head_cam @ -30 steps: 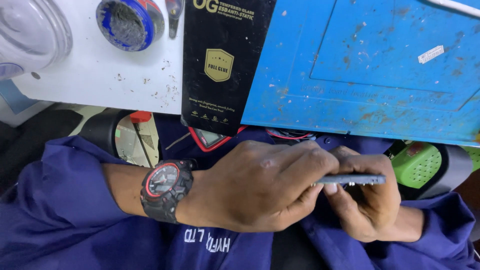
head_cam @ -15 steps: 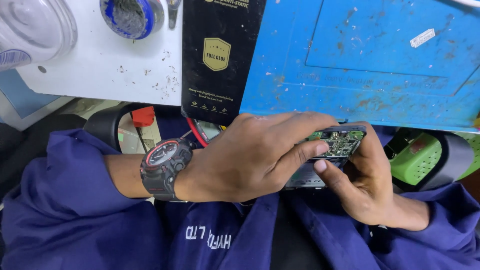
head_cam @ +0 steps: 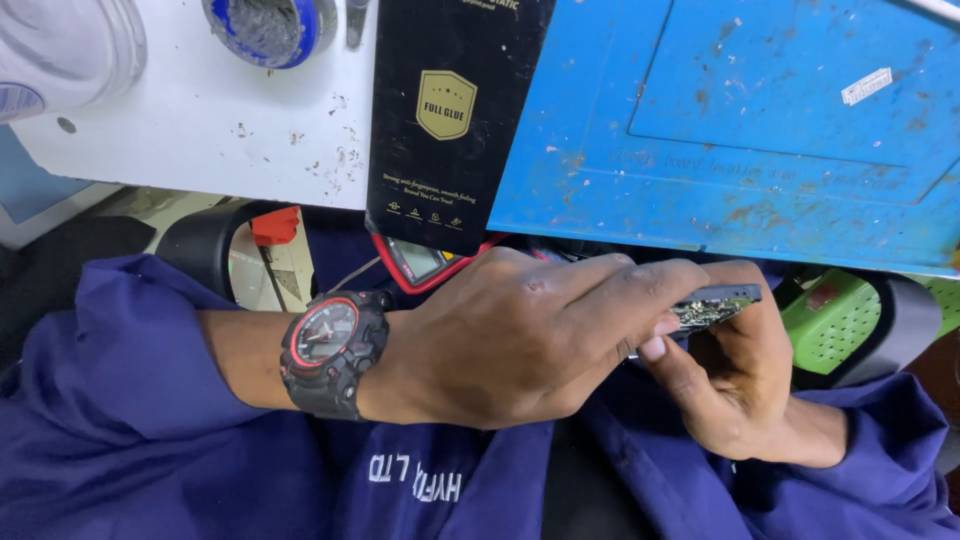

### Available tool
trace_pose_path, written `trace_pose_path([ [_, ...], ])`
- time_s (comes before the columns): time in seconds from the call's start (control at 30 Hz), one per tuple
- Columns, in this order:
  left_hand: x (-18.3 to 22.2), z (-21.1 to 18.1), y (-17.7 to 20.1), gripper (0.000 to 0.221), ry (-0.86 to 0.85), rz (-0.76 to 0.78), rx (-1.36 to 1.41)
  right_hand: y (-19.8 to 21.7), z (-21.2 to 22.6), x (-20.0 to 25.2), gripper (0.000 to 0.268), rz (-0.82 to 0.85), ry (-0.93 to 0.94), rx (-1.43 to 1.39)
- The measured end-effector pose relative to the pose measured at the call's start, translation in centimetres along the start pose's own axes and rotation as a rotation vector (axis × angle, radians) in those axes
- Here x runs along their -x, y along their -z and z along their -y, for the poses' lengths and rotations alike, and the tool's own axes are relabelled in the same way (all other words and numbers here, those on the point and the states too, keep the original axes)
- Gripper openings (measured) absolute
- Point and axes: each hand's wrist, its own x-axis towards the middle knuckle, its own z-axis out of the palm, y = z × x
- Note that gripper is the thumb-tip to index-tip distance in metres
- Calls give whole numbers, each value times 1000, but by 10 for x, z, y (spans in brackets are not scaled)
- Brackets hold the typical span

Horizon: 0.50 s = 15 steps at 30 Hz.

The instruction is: Assembling internal components of a smartphone, including the motherboard and battery, on a repair workbench.

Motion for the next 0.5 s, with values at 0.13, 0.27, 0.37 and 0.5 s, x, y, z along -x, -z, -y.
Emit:
trace_pose_path([
  [0.13,4,3,1,40,-21,-28,5,-1,0,-3,29,39,21,-39],
  [0.27,4,4,3,39,-62,-47,3,-2,3,-10,29,50,57,-40],
  [0.37,4,5,3,39,-85,-55,13,-4,6,-14,28,71,64,-54],
  [0.5,3,4,8,36,-128,-81,-35,-3,4,-12,29,77,51,-78],
])
